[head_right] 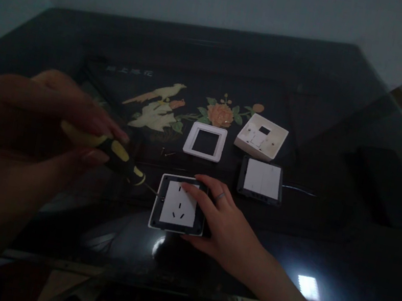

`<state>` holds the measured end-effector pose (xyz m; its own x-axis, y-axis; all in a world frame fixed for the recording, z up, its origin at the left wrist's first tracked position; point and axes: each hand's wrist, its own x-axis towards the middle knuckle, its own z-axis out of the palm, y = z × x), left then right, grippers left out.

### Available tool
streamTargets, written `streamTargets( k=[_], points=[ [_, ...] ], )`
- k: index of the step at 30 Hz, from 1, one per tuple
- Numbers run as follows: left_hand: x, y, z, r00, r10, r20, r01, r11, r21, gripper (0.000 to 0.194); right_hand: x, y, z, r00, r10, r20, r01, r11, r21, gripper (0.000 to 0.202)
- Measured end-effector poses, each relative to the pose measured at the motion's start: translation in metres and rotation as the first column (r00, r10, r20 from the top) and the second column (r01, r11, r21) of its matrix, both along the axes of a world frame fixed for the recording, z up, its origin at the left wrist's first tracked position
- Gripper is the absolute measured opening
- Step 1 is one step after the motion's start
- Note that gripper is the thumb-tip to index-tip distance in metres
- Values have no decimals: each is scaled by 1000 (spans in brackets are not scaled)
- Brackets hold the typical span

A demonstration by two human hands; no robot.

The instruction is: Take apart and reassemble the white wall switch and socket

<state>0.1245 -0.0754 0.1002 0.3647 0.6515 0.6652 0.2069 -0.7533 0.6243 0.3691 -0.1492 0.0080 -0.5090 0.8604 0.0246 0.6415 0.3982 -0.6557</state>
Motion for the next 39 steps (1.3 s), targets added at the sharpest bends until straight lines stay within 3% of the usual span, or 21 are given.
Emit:
streamTargets(
  k=[2, 5, 8, 14, 18, 26, 28, 30, 34, 37, 39],
  points=[
    [0, -3, 2, 1000, -10, -14, 9, 998, -70, 38, 0, 0, 0, 1000, -2, -2, 3, 1000, 1, 84],
    [-3, -7, 10, 984, -129, -124, 104, 976, -193, 45, 0, 0, 0, 1000, -7, 1, 7, 1000, -3, 84],
    [-5, -8, 14, 959, -176, -224, 136, 973, -185, 41, 0, 0, 0, 1000, -7, 10, 7, 1000, 0, 83],
    [-3, -3, 4, 996, 8, -92, -9, 1000, -11, 27, 1, -1, -1, 1000, -2, 12, 2, 1000, 0, 81],
    [-5, -6, 6, 986, 58, -156, -74, 992, -98, 36, 0, -1, -2, 1000, -9, 2, 9, 1000, 4, 83],
    [-9, -14, 22, 912, -163, -375, 136, 986, -98, 30, 0, 0, -2, 1000, -3, -24, 3, 1000, 19, 85],
    [-6, -12, 22, 928, -120, -352, 117, 993, -28, 24, 0, 1, -2, 1000, 0, -19, 0, 1000, 21, 84],
    [-2, -11, 20, 957, -9, -291, 19, 999, 33, 21, 0, 2, -2, 1000, 2, -10, -2, 1000, 22, 83],
    [4, -14, 15, 952, 107, -286, -96, 994, 52, 21, 0, 2, -1, 1000, 7, 5, -7, 1000, 27, 82],
    [1, -18, 14, 947, 122, -297, -115, 992, 40, 21, 0, 1, 0, 1000, 10, 13, -11, 1000, 22, 83],
    [-4, -19, 16, 947, 37, -320, -36, 999, 9, 19, 0, 1, 0, 1000, 10, 6, -10, 1000, 28, 83]
  ],
)
